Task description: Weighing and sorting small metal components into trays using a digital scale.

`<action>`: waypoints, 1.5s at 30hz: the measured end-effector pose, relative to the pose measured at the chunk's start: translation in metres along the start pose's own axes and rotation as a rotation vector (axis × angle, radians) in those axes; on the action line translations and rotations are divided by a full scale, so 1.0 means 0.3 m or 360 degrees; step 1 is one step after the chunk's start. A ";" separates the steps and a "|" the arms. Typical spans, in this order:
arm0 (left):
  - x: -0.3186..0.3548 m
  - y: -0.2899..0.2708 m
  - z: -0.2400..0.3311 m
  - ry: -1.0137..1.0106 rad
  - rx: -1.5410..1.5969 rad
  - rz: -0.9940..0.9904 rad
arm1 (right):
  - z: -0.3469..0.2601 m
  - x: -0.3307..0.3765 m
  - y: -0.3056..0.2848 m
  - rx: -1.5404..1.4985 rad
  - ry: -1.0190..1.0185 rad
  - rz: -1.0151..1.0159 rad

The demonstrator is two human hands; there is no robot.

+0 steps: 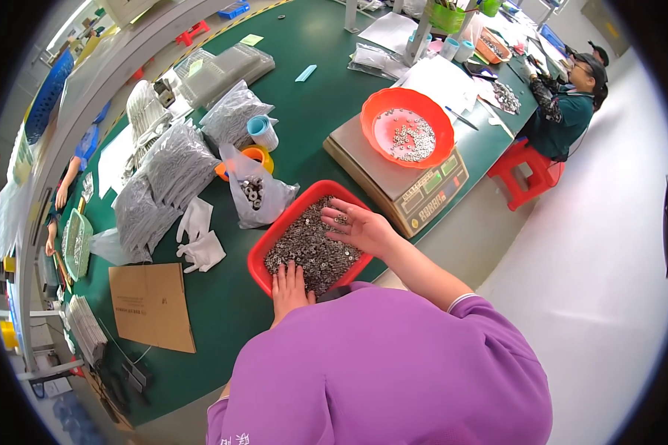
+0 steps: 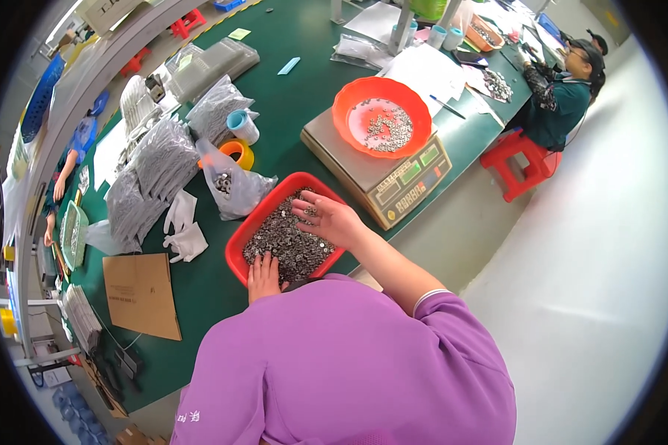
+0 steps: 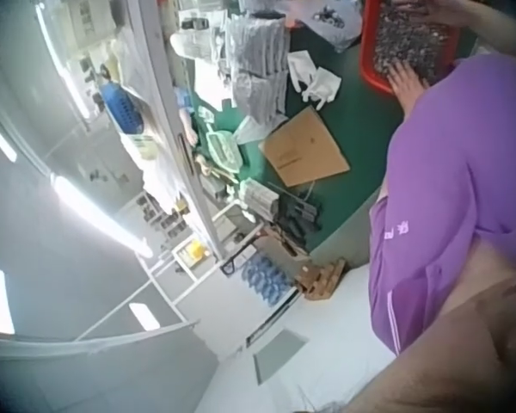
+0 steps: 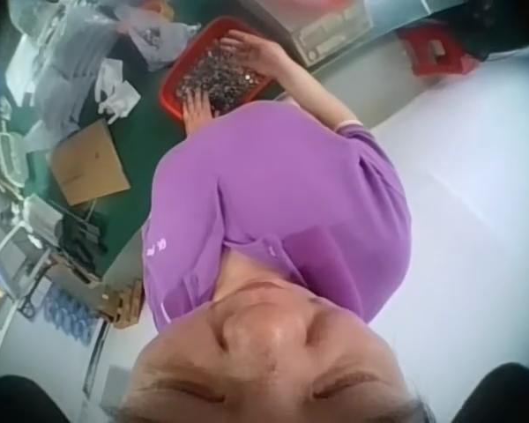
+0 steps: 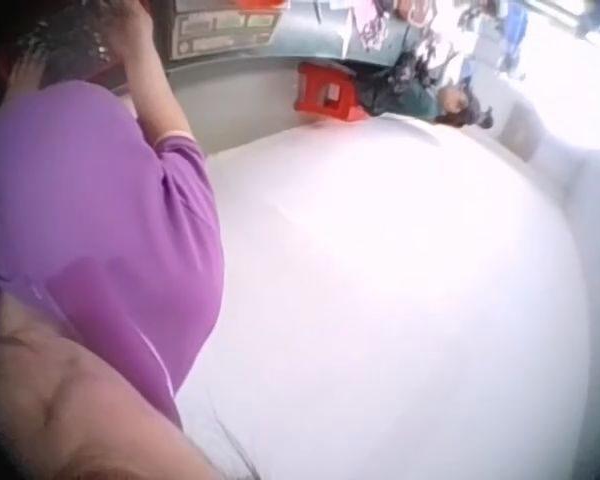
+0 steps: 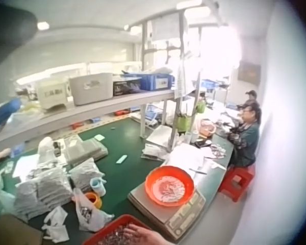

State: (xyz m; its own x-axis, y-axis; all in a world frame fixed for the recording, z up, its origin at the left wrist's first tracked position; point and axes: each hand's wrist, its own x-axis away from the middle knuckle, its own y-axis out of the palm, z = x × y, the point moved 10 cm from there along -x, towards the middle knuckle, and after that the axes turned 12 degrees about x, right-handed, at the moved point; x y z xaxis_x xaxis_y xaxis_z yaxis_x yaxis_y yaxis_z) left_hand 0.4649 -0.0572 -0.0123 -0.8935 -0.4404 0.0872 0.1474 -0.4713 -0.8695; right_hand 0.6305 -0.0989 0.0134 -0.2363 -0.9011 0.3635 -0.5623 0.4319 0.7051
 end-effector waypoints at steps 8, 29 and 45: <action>0.006 -0.007 0.007 0.0060 0.0006 0.0070 | -0.005 -0.004 0.018 -0.0276 -0.0022 -0.0050; 0.006 0.004 -0.003 0.0063 -0.0058 0.0060 | 0.080 0.012 -0.118 -0.0071 0.0269 0.0338; -0.003 -0.008 0.005 0.0009 -0.0006 0.0039 | -0.183 0.043 0.034 -0.0195 -0.0261 -0.0121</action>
State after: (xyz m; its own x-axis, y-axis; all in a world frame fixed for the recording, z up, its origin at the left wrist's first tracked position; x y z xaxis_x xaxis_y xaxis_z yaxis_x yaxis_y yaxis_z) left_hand 0.4659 -0.0569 -0.0097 -0.8919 -0.4477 0.0632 0.1678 -0.4575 -0.8733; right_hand 0.6652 -0.1040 0.0587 -0.3282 -0.9211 0.2095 -0.4856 0.3548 0.7990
